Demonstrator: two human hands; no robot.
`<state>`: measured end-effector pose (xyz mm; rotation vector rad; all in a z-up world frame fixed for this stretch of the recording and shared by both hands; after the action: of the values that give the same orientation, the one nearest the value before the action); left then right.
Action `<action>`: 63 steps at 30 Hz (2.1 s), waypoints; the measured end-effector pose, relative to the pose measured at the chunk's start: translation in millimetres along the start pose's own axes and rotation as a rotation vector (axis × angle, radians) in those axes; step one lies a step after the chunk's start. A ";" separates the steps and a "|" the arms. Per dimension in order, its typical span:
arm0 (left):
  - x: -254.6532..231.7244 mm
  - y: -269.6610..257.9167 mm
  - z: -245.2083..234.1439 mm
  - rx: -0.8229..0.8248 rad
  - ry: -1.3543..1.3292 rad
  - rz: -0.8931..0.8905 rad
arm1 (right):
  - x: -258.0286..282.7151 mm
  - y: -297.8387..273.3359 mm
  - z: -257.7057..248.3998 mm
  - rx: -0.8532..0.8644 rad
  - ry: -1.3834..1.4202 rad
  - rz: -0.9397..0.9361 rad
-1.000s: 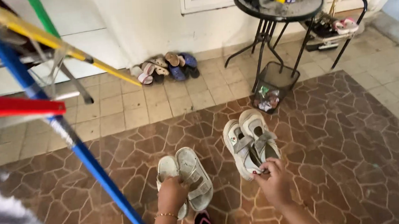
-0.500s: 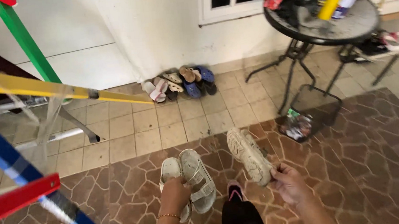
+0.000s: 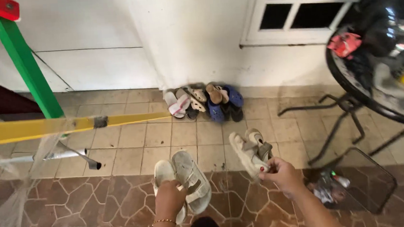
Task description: The person coils a green hose and hangs it on a wall hook, then removes sandals and sneakers from a bucket, places them on a bench, and carries them to a shoe rack area where they are set down with other footwear.
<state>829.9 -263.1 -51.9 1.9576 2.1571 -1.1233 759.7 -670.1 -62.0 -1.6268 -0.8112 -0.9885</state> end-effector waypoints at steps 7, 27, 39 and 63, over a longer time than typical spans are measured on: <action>7.5 127.0 -30.7 0.019 0.067 -0.060 | 31.4 117.8 41.9 -0.042 -0.656 -0.082; -72.8 401.8 -157.7 0.089 0.085 -0.096 | 96.3 466.6 121.7 -0.028 -0.820 0.066; -22.9 612.0 -39.4 0.278 0.229 -0.310 | 52.8 721.2 160.4 0.266 -0.947 0.396; -42.1 622.8 0.0 0.274 -0.062 -0.178 | -23.2 727.5 123.8 0.113 -0.788 0.483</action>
<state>1382.9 -327.3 -334.3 1.8212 2.2871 -1.5607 1412.4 -733.8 -401.3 -1.9940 -0.8862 0.0664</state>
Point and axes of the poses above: each hand's wrist, its own y-axis towards the middle knuckle, its own z-axis out of the palm, x = y × z, the point moved 6 cm from there along y, towards the middle knuckle, and after that the axes turned 4 degrees about x, right-handed, at the moved point
